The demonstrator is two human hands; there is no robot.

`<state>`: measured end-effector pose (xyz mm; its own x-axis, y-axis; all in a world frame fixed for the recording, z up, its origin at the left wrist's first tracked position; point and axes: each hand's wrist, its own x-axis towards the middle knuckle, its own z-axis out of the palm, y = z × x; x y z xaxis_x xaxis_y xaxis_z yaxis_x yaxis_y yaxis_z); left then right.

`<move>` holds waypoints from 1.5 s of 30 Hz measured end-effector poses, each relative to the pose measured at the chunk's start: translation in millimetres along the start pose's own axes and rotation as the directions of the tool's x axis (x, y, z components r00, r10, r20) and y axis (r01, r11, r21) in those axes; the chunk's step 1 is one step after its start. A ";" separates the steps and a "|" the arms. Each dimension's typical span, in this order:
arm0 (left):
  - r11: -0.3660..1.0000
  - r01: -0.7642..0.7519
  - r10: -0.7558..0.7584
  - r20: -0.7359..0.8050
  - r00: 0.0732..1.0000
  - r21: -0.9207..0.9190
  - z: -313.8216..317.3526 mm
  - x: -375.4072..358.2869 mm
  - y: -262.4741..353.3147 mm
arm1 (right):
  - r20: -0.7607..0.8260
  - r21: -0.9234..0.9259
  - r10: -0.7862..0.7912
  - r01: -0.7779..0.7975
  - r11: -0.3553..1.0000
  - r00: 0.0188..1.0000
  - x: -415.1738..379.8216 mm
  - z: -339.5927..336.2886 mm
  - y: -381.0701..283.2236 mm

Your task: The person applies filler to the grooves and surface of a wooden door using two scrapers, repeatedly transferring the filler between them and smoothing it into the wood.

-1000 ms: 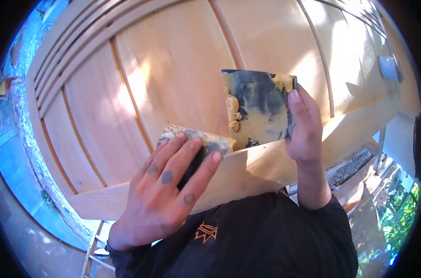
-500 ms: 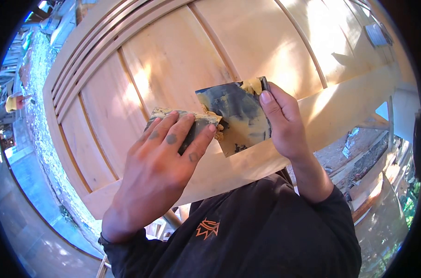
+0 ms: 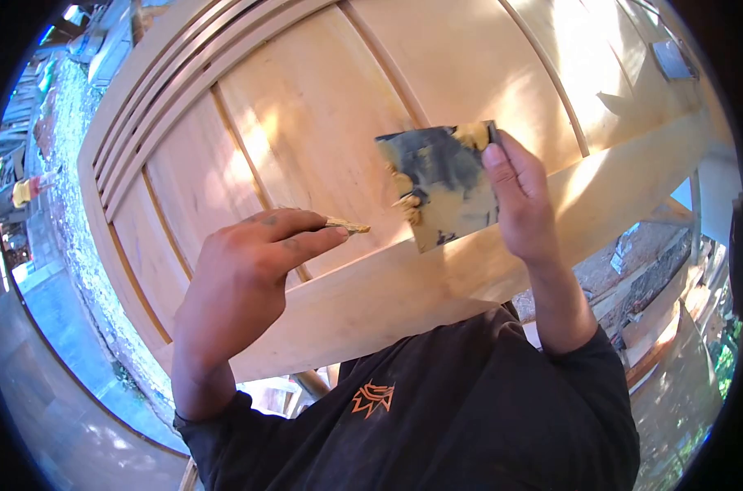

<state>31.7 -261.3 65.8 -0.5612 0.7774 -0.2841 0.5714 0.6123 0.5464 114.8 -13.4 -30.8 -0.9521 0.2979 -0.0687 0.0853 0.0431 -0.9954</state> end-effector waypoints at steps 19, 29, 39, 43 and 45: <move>0.857 -0.357 0.365 0.052 0.930 0.371 107.1 40.5 -17.1 | -0.485 0.460 0.230 0.023 0.888 0.844 -26.7 -107.4 55.3; 0.946 -0.025 0.016 0.030 0.999 0.324 79.3 78.3 37.9 | -0.553 0.526 0.287 0.060 0.849 0.782 -41.3 -106.6 73.4; 0.970 0.021 -0.015 -0.025 1.000 0.244 93.3 67.4 41.6 | -0.407 0.478 0.185 0.036 0.878 0.894 -37.9 -111.5 72.4; 0.940 -0.031 0.049 -0.045 0.998 0.339 117.6 57.9 49.0 | -0.438 0.494 0.235 0.014 0.869 0.868 -35.6 -109.9 74.8; 0.965 -0.040 0.025 0.059 0.998 0.258 102.2 50.3 51.2 | -0.428 0.478 0.222 0.011 0.878 0.876 -36.4 -111.0 76.2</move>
<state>93.9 -176.1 -1.0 -0.5103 0.7997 -0.3163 0.7285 0.5975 0.3352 188.6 84.9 -96.8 -0.6893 0.6790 -0.2525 -0.0763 -0.4146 -0.9068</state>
